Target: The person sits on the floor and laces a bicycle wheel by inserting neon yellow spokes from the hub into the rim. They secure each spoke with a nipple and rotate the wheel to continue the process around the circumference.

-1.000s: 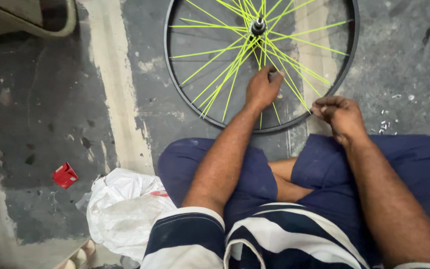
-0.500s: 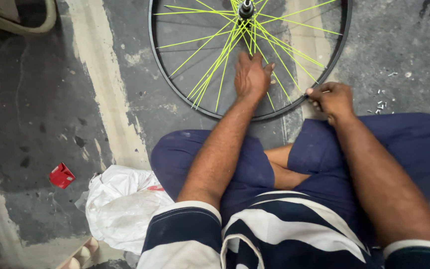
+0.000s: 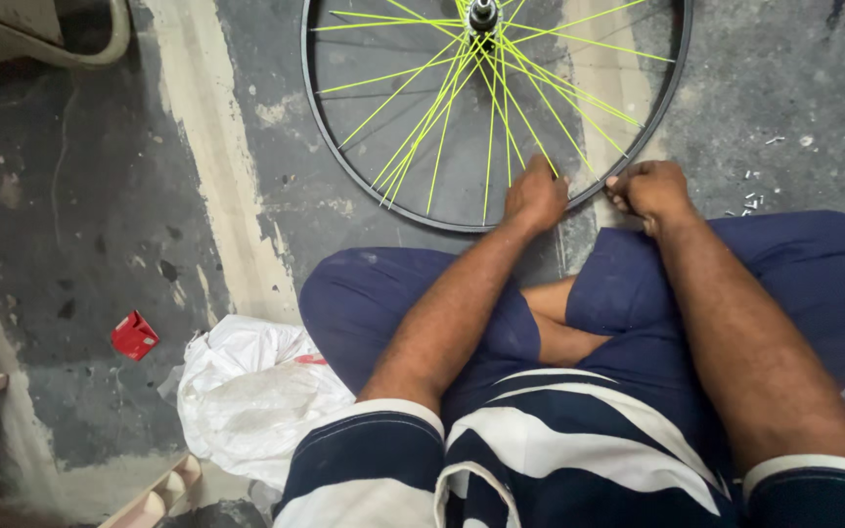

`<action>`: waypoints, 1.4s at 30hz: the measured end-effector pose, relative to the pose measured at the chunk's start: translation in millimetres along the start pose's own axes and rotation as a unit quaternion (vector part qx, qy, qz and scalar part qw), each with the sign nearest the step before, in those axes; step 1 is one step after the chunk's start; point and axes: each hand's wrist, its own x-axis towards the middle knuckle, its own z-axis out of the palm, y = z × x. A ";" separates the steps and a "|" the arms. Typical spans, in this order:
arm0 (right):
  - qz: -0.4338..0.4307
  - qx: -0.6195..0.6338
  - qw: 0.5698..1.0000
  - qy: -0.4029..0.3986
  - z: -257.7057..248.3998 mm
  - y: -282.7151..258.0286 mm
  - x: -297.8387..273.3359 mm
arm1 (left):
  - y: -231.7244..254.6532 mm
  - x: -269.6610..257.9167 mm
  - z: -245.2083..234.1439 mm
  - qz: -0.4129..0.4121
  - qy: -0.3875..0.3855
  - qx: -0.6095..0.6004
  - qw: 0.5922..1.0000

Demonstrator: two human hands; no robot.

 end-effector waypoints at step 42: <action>-0.267 0.165 0.947 0.066 28.4 -14.5 -101.7 | 53.2 2.9 -52.6 -0.021 -0.153 -0.308 0.939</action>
